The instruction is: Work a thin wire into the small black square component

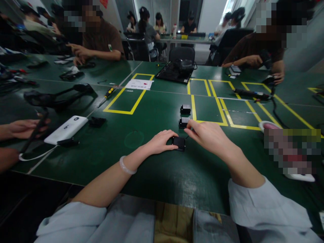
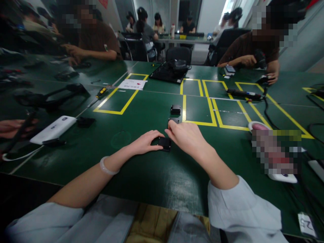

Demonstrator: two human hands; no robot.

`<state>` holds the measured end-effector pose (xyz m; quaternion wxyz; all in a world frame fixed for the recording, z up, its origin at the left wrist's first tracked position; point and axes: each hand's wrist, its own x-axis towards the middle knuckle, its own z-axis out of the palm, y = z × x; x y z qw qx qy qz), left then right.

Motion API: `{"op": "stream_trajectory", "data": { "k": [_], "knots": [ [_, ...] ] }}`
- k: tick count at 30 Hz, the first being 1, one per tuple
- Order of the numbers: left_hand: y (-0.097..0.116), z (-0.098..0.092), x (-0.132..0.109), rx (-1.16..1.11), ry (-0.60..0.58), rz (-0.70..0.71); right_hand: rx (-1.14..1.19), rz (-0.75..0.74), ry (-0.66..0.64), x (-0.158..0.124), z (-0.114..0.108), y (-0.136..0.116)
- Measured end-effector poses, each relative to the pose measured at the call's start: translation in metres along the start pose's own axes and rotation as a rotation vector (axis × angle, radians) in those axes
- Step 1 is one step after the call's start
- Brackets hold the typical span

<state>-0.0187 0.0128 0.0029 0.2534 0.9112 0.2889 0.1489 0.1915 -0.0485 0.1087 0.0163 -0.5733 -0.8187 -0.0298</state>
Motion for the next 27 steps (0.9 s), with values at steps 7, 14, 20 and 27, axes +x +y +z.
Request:
{"op": "stream_trajectory", "data": {
  "k": [7, 14, 20, 27],
  "knots": [
    [0.0015, -0.0005, 0.0, -0.001, 0.0, -0.005, 0.022, -0.027, -0.017, -0.0016, -0.0022, -0.0031],
    [0.0006, -0.0002, 0.0005, -0.002, -0.003, -0.01, 0.045, -0.029, 0.005, -0.0022, -0.0001, -0.0001],
    [0.0001, -0.0001, -0.0001, 0.003, -0.005, -0.011, -0.011, 0.006, -0.022, 0.0005, 0.0004, -0.0004],
    [0.0005, -0.0003, 0.0001, -0.011, -0.001, -0.013, 0.085, -0.029, 0.022, -0.0017, 0.0011, 0.0032]
  ]
}}
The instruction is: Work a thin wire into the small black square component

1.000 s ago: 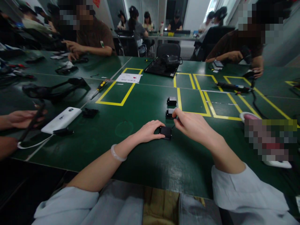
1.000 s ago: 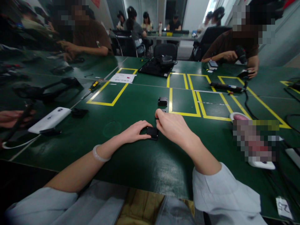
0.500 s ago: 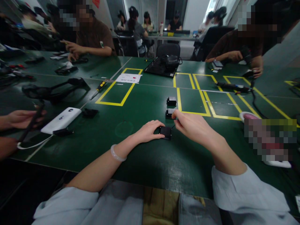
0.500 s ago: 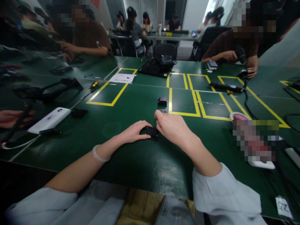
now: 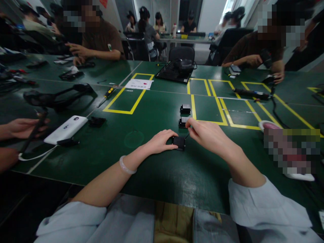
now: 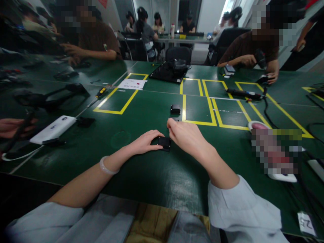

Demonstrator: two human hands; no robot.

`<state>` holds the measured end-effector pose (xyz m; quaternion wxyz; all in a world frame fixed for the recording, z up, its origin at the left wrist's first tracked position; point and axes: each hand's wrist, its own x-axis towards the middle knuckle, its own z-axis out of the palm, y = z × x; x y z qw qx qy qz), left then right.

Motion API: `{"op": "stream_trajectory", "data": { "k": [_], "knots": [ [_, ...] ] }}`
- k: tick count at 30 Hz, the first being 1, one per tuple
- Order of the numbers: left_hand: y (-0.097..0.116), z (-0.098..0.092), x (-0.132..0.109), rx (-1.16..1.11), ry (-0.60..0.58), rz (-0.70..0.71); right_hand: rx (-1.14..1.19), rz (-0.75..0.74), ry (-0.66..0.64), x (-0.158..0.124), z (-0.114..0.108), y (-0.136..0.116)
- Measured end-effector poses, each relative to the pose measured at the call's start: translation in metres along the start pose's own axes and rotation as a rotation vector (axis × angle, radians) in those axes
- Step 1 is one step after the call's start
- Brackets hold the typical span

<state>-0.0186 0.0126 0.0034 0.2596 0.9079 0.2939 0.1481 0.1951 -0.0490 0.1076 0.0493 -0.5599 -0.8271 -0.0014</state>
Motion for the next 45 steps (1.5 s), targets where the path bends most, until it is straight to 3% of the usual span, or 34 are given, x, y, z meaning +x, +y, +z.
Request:
{"op": "stream_trajectory", "data": {
  "k": [6, 13, 22, 29, 34, 39, 45],
  "knots": [
    [-0.0006, 0.0008, 0.0004, 0.003, 0.003, 0.004, -0.152, 0.099, -0.045, 0.0041, 0.0011, -0.0035],
    [0.0007, -0.0002, 0.0, -0.006, -0.002, -0.001, 0.015, -0.029, -0.028, -0.0014, -0.0008, 0.0001],
    [0.0018, -0.0003, 0.0003, 0.005, -0.002, -0.003, -0.109, 0.081, -0.024, 0.0044, 0.0041, -0.0033],
    [0.0013, -0.0005, 0.0005, 0.017, -0.004, -0.001, 0.033, -0.057, -0.019, -0.0011, 0.0006, 0.0011],
    [0.0009, 0.0003, 0.0007, 0.016, 0.004, 0.003, -0.003, 0.014, 0.019, 0.0016, 0.0026, -0.0017],
    [0.0001, 0.0009, 0.0009, 0.006, -0.004, 0.004, -0.113, 0.097, -0.022, 0.0051, 0.003, -0.0059],
    [0.0018, -0.0002, 0.0008, 0.015, -0.005, 0.001, 0.023, 0.011, -0.011, 0.0022, 0.0015, 0.0008]
  ]
}}
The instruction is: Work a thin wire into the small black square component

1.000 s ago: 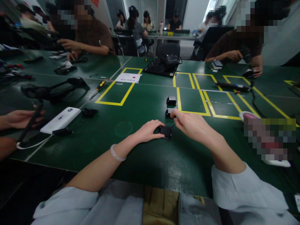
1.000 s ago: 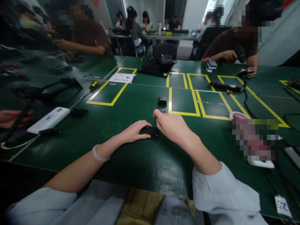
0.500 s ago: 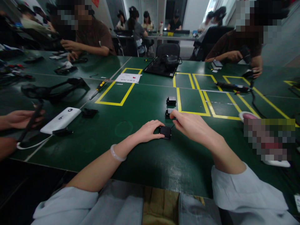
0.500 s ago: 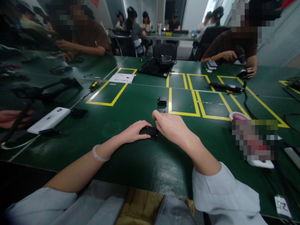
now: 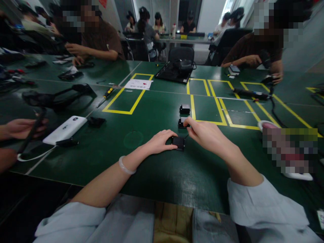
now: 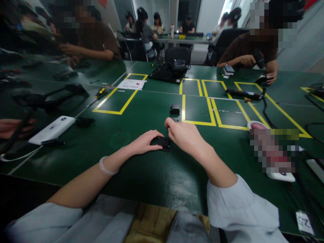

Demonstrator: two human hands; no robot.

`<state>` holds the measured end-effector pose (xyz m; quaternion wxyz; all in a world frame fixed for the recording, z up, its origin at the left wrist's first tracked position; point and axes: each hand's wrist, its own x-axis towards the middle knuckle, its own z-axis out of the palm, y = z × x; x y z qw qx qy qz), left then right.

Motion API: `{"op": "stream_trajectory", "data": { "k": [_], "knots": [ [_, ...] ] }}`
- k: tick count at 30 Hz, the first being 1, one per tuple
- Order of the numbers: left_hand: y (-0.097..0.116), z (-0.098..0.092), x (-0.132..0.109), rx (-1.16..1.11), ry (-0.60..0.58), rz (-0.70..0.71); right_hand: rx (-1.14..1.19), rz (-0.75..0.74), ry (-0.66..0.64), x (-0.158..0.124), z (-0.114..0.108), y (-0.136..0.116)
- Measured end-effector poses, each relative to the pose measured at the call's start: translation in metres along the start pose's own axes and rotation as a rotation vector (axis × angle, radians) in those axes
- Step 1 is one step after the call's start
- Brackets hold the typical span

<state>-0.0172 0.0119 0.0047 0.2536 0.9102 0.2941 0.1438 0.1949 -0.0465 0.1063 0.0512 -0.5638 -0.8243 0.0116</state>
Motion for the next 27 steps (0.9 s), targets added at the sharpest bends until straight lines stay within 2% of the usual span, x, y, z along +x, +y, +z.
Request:
{"op": "stream_trajectory", "data": {
  "k": [7, 17, 27],
  "knots": [
    [0.001, -0.001, 0.001, 0.003, 0.003, 0.009, 0.111, -0.079, 0.013, -0.003, -0.002, 0.003],
    [0.0, 0.0, 0.001, 0.0, 0.001, 0.007, -0.097, 0.072, -0.024, 0.003, 0.001, 0.0],
    [0.002, -0.001, 0.001, 0.011, 0.001, -0.005, 0.064, -0.064, 0.005, -0.003, 0.0, 0.01]
  ]
}}
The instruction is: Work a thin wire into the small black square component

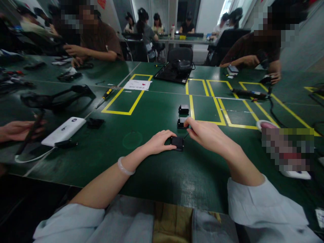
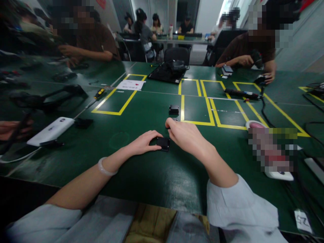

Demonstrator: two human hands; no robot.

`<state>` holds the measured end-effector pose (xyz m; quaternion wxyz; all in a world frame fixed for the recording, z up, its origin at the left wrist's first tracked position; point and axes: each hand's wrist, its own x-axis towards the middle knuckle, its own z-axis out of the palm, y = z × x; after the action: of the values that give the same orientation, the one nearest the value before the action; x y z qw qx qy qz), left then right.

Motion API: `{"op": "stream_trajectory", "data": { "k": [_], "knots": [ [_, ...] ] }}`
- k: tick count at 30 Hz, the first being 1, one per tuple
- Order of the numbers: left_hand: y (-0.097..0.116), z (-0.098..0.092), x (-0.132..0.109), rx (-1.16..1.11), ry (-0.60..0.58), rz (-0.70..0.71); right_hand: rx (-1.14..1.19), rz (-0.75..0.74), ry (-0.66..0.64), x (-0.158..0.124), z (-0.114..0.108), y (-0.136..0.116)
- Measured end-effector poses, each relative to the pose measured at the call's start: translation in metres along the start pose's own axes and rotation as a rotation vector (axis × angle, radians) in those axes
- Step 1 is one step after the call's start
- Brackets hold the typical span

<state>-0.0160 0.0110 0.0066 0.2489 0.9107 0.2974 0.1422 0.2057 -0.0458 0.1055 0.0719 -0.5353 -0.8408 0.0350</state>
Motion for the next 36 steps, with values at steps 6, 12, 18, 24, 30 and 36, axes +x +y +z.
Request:
{"op": "stream_trajectory", "data": {
  "k": [6, 12, 18, 24, 30, 36],
  "knots": [
    [-0.002, 0.001, 0.001, -0.009, 0.005, 0.001, 0.016, -0.002, 0.017, 0.0, 0.0, -0.001],
    [-0.004, 0.002, 0.0, -0.019, 0.0, 0.001, -0.193, 0.143, -0.03, 0.005, 0.0, -0.011],
    [-0.002, 0.0, -0.001, -0.022, 0.001, -0.001, -0.174, 0.093, -0.016, 0.004, 0.001, -0.01],
    [-0.002, 0.0, -0.001, -0.017, -0.003, 0.001, -0.071, 0.019, 0.024, 0.001, 0.002, -0.007],
    [-0.002, 0.0, 0.0, -0.011, -0.005, 0.002, -0.146, 0.106, 0.001, 0.004, 0.003, -0.01],
    [-0.001, -0.001, 0.0, -0.005, -0.009, 0.005, -0.068, 0.022, -0.012, 0.002, 0.002, -0.007]
  ]
}}
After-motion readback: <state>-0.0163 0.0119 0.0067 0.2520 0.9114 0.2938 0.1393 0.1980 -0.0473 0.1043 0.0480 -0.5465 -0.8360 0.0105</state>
